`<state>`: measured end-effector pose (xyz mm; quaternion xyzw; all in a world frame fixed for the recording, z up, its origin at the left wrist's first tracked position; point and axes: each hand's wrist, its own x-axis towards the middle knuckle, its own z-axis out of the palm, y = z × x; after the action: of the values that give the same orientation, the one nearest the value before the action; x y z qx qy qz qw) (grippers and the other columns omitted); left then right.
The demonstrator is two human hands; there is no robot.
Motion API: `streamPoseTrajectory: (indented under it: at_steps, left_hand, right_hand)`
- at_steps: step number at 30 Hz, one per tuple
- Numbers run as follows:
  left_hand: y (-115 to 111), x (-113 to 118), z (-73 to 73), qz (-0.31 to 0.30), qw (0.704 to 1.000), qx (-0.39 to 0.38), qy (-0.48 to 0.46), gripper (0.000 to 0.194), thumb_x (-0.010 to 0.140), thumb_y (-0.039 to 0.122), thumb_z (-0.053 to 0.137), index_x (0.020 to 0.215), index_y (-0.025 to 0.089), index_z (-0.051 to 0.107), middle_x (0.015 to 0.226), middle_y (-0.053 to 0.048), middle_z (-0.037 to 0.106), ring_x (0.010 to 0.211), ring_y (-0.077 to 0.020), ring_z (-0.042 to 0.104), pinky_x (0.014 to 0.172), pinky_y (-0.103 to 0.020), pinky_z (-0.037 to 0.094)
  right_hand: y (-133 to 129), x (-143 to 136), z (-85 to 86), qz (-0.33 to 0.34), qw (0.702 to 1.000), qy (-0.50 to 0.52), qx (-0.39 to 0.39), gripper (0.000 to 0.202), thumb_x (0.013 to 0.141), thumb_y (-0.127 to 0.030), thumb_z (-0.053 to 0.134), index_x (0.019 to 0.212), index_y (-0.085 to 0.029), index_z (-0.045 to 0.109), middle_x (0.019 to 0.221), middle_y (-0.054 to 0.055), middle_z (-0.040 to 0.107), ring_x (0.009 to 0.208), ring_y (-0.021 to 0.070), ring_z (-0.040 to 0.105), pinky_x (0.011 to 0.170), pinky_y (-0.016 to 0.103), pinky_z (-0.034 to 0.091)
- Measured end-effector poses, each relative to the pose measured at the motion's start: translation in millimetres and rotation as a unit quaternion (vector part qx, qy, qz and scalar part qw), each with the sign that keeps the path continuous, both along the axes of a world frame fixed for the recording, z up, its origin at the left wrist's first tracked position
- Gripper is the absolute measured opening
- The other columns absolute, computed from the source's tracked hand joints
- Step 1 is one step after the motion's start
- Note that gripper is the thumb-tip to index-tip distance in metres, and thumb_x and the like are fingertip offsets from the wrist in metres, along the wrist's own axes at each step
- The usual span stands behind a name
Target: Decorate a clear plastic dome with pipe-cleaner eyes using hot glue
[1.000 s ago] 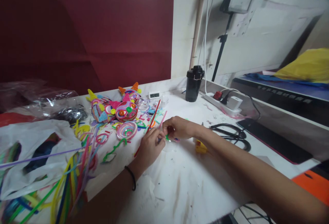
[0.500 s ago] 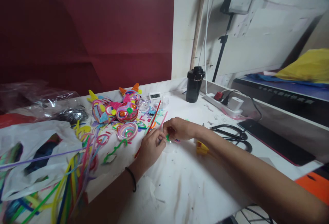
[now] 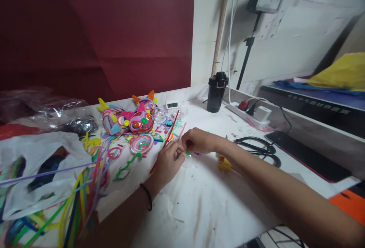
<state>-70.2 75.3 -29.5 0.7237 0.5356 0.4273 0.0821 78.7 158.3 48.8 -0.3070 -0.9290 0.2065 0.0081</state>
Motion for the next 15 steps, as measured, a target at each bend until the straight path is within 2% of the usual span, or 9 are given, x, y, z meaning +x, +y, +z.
streamPoseTrajectory:
  at_steps: [10,15]
  left_hand:
    - [1,0,-0.2,-0.003,1.000,-0.001,-0.001,0.015,0.074,0.006,0.051,0.078,0.020,0.055,0.073,0.001,0.057,0.064,-0.0151,0.052,0.063,-0.027,0.041]
    - [1,-1,-0.4,-0.007,1.000,-0.001,-0.003,0.014,0.074,0.007,0.051,0.077,0.020,0.056,0.072,0.001,0.057,0.062,-0.0147,0.052,0.062,-0.027,0.040]
  right_hand:
    - [-2,9,-8.1,-0.003,0.995,0.069,-0.066,0.031,0.066,0.007,0.050,0.076,-0.016,0.068,0.051,-0.007,0.058,0.050,0.0079,0.054,0.055,0.017,0.037]
    - [-2,12,-8.6,-0.012,0.993,0.086,-0.080,0.033,0.065,0.010,0.049,0.077,-0.015,0.067,0.050,-0.008,0.058,0.049,0.0075,0.055,0.054,0.017,0.038]
